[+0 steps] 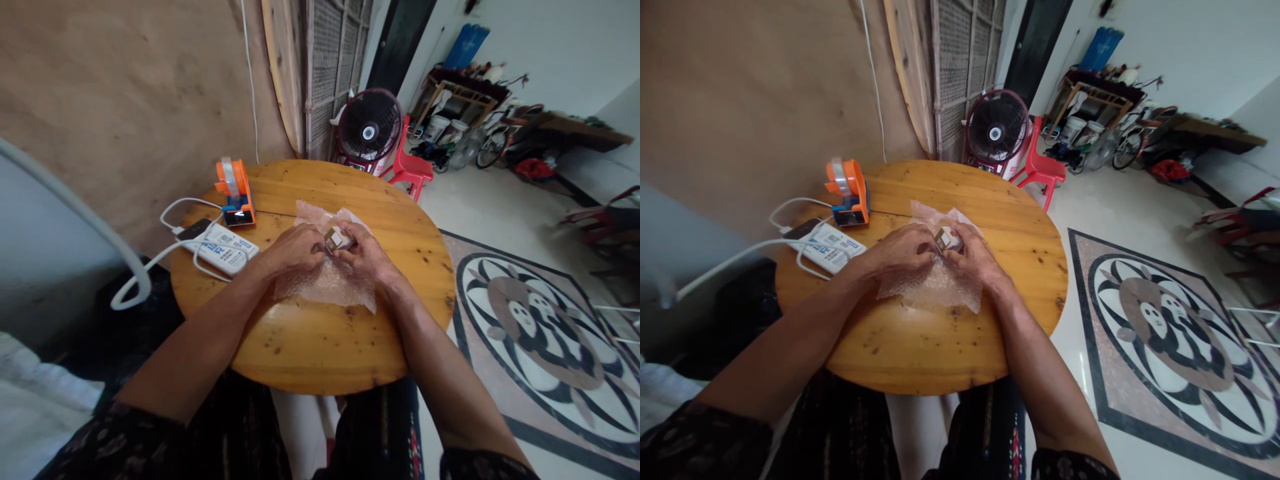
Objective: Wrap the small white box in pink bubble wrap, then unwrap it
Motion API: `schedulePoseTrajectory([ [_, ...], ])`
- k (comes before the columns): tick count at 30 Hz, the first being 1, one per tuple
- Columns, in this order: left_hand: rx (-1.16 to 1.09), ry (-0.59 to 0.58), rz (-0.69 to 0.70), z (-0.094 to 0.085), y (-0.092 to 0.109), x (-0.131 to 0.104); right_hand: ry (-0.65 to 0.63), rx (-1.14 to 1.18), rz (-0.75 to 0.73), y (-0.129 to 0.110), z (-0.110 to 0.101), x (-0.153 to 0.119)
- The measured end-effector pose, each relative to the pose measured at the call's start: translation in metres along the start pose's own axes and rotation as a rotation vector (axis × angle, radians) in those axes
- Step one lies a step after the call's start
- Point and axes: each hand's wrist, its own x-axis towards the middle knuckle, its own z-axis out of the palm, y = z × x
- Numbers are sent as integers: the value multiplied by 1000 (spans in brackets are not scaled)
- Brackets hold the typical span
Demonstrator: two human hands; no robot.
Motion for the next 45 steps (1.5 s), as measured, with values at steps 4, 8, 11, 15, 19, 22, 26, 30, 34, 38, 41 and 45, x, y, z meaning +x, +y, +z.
schedulePoseTrajectory([
  [4,1,-11,-44,-1,1,0,-19,19,-10,4,2,1],
  [8,9,0,-66,-1,1,0,-48,2,12,1,1,0],
  [11,10,1,-99,-2,2,0,-66,-21,20,-5,-1,0],
  [15,-2,-9,-125,-1,2,0,-96,-30,41,-7,-3,0],
  [19,2,-5,-141,-1,3,0,-98,-9,43,-6,-2,1],
  [22,2,-4,-151,-1,3,1,-84,-4,46,-4,-1,1],
  [26,-1,3,-133,-1,2,1,-69,32,35,-2,0,2],
  [30,-11,16,-127,0,1,0,-52,67,39,-1,1,2],
  [34,-11,28,-123,-1,2,0,-25,17,58,-5,0,2],
  [38,-35,28,-121,0,1,1,-19,8,68,-8,0,1],
  [41,-27,40,-153,1,0,1,-26,7,77,-8,0,2],
  [45,-21,32,-130,2,-1,1,-41,-32,70,-9,-2,2],
])
